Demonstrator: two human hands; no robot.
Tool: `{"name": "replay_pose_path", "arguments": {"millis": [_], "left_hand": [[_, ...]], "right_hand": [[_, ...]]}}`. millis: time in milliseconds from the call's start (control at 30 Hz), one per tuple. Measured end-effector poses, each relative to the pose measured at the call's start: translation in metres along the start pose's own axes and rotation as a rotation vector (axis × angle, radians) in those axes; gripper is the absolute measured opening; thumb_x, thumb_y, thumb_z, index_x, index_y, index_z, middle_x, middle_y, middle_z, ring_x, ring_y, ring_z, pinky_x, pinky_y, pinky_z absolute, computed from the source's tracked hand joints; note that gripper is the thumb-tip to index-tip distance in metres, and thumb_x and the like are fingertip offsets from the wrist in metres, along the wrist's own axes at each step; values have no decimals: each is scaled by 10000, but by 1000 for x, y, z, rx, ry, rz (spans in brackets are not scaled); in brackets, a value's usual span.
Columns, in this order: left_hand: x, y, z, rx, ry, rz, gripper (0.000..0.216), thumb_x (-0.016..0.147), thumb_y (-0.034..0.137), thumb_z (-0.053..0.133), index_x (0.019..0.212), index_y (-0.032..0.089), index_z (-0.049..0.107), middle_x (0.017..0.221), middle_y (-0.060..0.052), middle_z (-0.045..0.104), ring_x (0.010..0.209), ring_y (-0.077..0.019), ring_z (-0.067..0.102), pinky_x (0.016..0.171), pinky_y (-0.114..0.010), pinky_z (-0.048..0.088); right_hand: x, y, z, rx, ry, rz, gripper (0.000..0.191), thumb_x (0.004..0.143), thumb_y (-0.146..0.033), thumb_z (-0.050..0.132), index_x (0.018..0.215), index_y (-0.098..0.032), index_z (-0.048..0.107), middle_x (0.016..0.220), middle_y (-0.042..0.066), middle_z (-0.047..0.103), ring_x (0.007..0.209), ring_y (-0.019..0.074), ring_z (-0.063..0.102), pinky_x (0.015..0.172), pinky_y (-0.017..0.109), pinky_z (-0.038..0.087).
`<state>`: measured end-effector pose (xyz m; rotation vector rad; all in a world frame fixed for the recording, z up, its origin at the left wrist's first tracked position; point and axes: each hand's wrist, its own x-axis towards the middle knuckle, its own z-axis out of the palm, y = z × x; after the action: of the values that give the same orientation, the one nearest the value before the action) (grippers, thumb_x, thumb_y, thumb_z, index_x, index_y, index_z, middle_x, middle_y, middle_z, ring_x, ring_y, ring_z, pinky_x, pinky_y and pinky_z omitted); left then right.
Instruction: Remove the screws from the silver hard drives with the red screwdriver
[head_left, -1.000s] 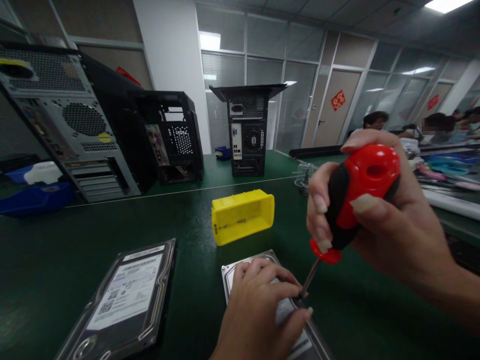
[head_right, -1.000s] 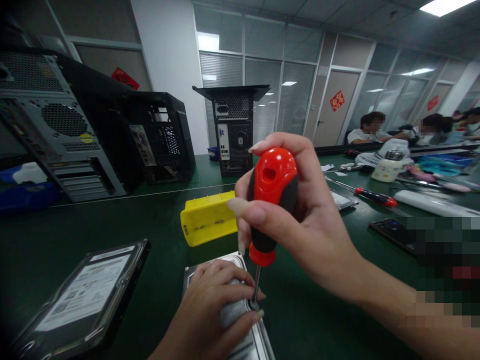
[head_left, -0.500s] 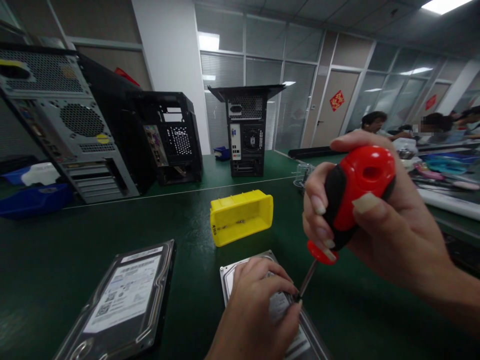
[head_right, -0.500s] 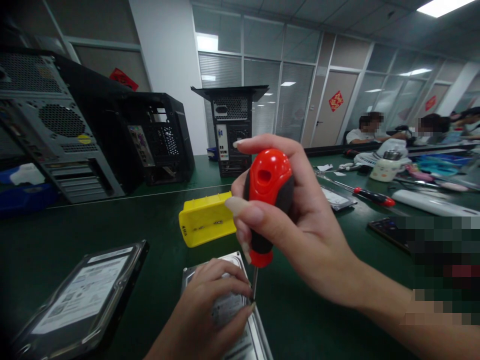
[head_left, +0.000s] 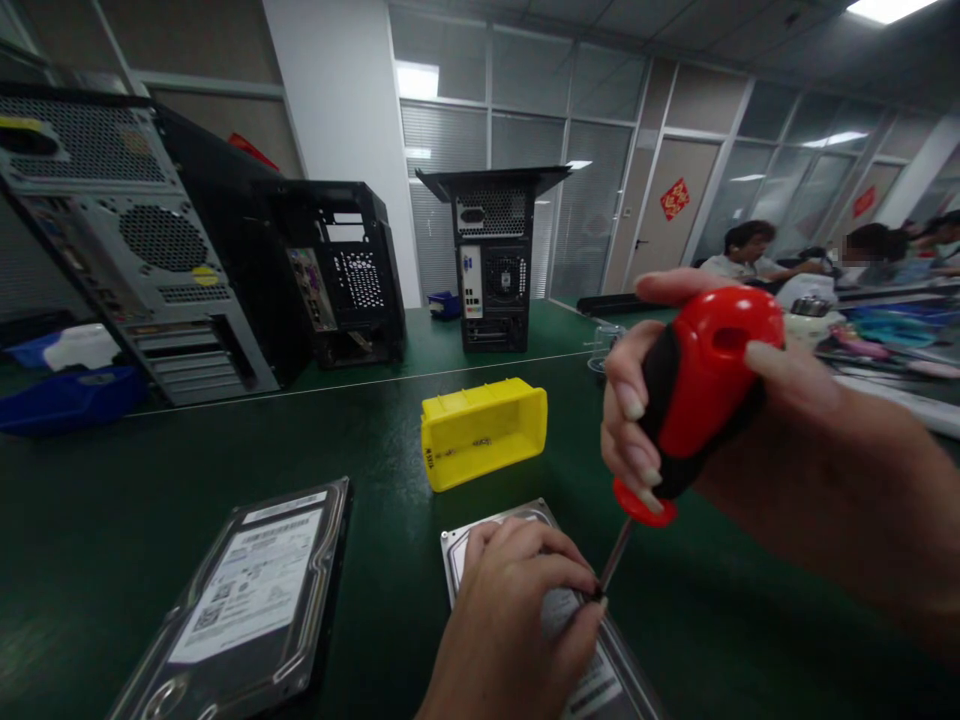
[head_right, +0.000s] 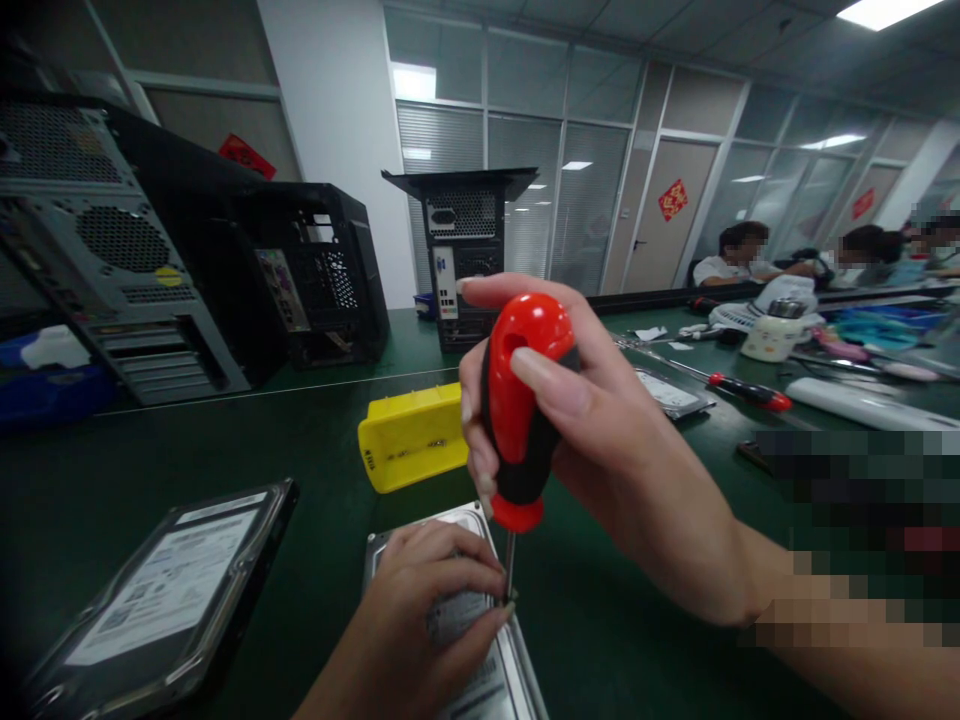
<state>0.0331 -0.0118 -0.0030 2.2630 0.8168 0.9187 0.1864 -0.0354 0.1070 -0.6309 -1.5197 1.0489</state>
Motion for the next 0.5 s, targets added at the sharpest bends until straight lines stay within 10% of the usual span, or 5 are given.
{"name": "replay_pose_path", "arguments": {"millis": [500], "left_hand": [[-2, 0, 0, -31, 50, 83, 300, 510, 89, 769, 787, 153, 673, 841, -57, 686, 802, -248, 619, 779, -424, 375]], "right_hand": [[3, 9, -5, -13, 20, -108, 254, 830, -281, 574, 1062, -298, 470, 909, -1, 529, 671, 100, 558, 572, 237, 524]]}}
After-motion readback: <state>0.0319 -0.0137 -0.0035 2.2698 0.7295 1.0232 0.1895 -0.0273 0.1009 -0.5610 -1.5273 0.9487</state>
